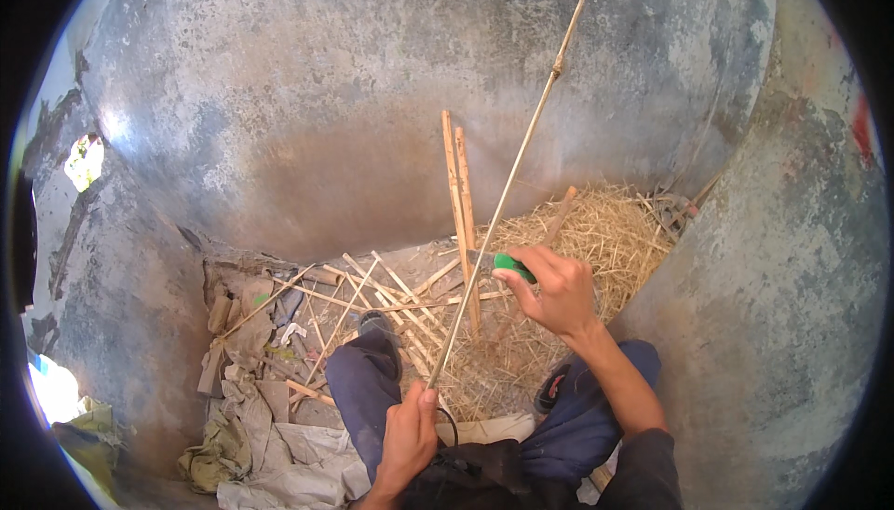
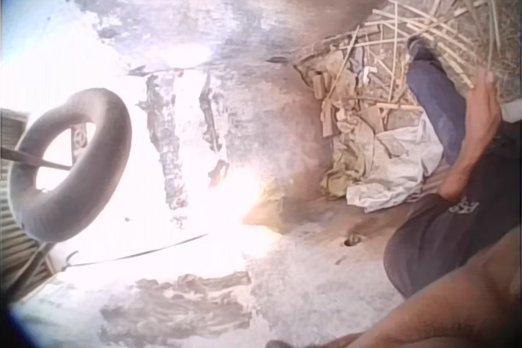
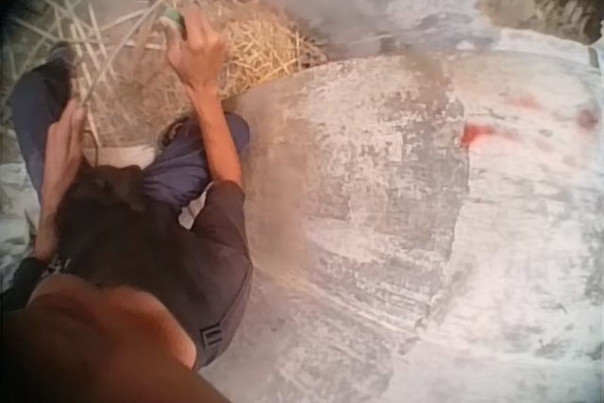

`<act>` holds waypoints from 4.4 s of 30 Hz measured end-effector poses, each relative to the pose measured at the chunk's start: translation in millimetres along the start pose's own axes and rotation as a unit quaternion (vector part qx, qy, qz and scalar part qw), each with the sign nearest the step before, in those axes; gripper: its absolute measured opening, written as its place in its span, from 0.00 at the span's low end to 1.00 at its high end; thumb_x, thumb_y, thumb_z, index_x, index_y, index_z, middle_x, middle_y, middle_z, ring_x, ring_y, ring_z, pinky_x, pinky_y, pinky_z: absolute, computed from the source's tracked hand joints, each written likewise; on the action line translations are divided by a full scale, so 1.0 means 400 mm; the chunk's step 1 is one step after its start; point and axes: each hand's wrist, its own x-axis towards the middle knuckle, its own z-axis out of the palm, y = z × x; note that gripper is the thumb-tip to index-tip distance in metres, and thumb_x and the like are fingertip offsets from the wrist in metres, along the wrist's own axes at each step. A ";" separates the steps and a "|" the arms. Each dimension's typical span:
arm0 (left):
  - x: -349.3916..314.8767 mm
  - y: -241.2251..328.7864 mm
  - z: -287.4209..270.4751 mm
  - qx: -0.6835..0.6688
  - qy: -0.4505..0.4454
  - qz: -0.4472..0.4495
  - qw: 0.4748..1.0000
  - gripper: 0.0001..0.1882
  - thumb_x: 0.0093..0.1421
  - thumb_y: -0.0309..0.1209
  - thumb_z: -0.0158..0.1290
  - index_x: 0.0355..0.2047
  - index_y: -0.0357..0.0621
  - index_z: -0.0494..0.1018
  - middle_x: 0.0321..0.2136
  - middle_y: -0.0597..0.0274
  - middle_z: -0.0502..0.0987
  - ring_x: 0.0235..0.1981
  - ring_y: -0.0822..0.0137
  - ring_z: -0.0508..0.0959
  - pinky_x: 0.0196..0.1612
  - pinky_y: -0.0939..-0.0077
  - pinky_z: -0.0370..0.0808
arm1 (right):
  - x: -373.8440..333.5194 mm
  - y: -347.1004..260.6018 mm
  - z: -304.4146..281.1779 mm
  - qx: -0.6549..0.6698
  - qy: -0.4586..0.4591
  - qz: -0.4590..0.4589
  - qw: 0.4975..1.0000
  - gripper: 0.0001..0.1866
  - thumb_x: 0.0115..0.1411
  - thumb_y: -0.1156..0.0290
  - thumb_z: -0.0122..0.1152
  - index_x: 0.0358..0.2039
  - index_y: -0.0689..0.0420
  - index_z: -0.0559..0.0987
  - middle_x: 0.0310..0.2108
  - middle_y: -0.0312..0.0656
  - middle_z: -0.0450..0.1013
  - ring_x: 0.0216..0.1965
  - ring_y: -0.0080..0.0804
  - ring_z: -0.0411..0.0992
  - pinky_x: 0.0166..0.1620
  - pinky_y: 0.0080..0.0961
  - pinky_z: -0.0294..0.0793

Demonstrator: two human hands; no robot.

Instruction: The person uses a utility knife to strip the outer layer and nodes from a thin bamboo pole, repeatedly pulling the blade along the length of the pole while holding it with their other hand.

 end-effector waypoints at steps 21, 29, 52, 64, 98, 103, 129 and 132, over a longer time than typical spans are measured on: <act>-0.079 -0.082 -0.022 0.007 -0.048 -0.047 0.998 0.13 0.82 0.35 0.45 0.42 0.38 0.70 0.26 0.32 0.74 0.35 0.25 0.78 0.32 0.43 0.71 | 0.187 0.424 0.011 -0.079 -0.018 0.215 0.973 0.27 0.74 0.41 0.63 0.43 0.54 0.90 0.19 0.38 0.77 0.18 0.28 0.70 0.24 0.32 0.63; -0.036 -0.225 -0.028 -0.163 -0.055 -0.083 0.982 0.21 0.85 0.43 0.41 0.36 0.42 0.69 0.20 0.68 0.66 0.18 0.72 0.65 0.24 0.72 0.62 | 0.139 0.467 0.066 0.196 0.017 0.231 0.953 0.26 0.73 0.42 0.62 0.43 0.53 0.90 0.19 0.30 0.72 0.17 0.25 0.61 0.24 0.30 0.59; 0.068 -0.201 -0.067 -0.044 -0.144 -0.049 0.987 0.20 0.82 0.44 0.46 0.51 0.36 0.73 0.30 0.57 0.78 0.31 0.63 0.80 0.39 0.68 0.77 | 0.041 0.122 0.096 0.400 -0.078 0.273 0.871 0.16 0.72 0.63 0.71 0.51 0.62 0.88 0.40 0.39 0.86 0.43 0.23 0.82 0.53 0.26 0.80; 0.163 0.000 -0.077 -0.185 -0.089 -0.054 0.977 0.20 0.84 0.38 0.46 0.61 0.34 0.76 0.30 0.61 0.81 0.31 0.75 0.80 0.36 0.77 0.74 | 0.040 -0.025 0.063 0.462 -0.052 0.283 0.839 0.16 0.73 0.66 0.70 0.53 0.64 0.86 0.36 0.36 0.84 0.39 0.20 0.80 0.46 0.23 0.77; 0.173 0.027 0.013 -0.136 0.150 0.117 0.972 0.15 0.71 0.26 0.65 0.50 0.24 0.82 0.31 0.55 0.86 0.31 0.80 0.78 0.32 0.80 0.75 | -0.006 -0.098 0.054 0.118 -0.045 -0.102 0.987 0.17 0.58 0.55 0.81 0.36 0.55 0.87 0.24 0.36 0.77 0.21 0.36 0.77 0.25 0.31 0.73; 0.175 0.020 0.011 -0.120 0.148 0.095 0.977 0.13 0.72 0.28 0.65 0.50 0.30 0.84 0.25 0.58 0.82 0.24 0.80 0.71 0.26 0.78 0.67 | 0.000 -0.090 0.050 0.115 -0.064 -0.091 0.987 0.16 0.61 0.55 0.80 0.36 0.56 0.87 0.25 0.37 0.79 0.22 0.34 0.78 0.25 0.31 0.73; 0.072 -0.099 -0.016 -0.254 0.021 -0.066 0.965 0.16 0.81 0.34 0.52 0.53 0.33 0.83 0.23 0.77 0.67 0.21 0.85 0.61 0.23 0.84 0.55 | 0.004 0.059 0.099 0.152 -0.045 0.039 0.987 0.19 0.71 0.53 0.70 0.41 0.58 0.88 0.25 0.38 0.80 0.21 0.28 0.75 0.24 0.30 0.71; 0.098 -0.071 -0.021 -0.290 0.013 -0.058 0.955 0.16 0.81 0.33 0.52 0.54 0.34 0.83 0.23 0.78 0.67 0.22 0.86 0.60 0.24 0.84 0.55 | -0.024 -0.035 0.110 0.164 -0.067 -0.019 0.984 0.17 0.67 0.55 0.74 0.40 0.57 0.88 0.27 0.40 0.82 0.24 0.34 0.80 0.26 0.33 0.76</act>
